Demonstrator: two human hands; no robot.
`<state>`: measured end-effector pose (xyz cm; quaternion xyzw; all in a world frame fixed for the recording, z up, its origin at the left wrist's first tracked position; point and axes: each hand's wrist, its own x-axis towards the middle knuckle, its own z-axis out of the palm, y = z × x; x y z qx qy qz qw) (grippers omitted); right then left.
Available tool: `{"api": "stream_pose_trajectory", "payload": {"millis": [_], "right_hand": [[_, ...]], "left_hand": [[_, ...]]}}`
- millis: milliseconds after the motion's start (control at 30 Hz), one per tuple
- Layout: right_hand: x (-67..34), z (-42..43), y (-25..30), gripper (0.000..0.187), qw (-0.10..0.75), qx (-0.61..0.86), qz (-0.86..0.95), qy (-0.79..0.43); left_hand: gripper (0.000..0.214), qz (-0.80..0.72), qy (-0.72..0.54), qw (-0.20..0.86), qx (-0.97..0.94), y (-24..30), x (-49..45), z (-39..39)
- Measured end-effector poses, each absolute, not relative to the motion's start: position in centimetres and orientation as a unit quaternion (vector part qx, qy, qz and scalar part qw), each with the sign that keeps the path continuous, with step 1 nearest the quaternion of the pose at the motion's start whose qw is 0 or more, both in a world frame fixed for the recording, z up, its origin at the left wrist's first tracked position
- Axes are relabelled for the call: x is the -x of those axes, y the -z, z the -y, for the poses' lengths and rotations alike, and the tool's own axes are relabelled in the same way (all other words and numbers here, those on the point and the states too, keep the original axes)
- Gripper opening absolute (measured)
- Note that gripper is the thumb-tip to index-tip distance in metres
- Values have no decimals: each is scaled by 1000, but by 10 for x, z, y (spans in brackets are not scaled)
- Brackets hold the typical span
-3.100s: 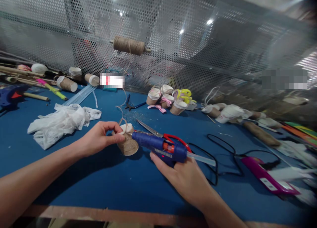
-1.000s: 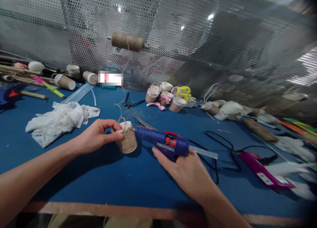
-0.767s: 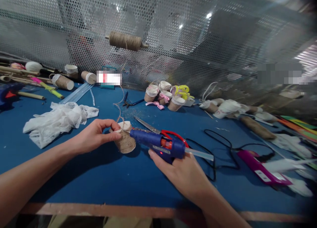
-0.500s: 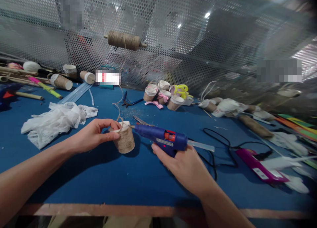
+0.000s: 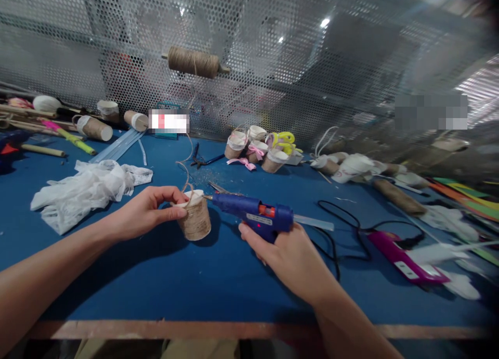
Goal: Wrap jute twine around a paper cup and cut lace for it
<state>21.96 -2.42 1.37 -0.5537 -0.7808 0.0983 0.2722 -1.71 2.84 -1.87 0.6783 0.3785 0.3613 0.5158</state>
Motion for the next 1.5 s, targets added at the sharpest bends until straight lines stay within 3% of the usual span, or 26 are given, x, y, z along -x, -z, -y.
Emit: {"api": "stream_pose_trajectory", "payload": {"millis": [1500], "right_hand": [[-219, 26, -14, 23, 276, 578, 745, -186]], "left_hand": [[14, -371, -368, 517, -678, 21, 17, -29]]}}
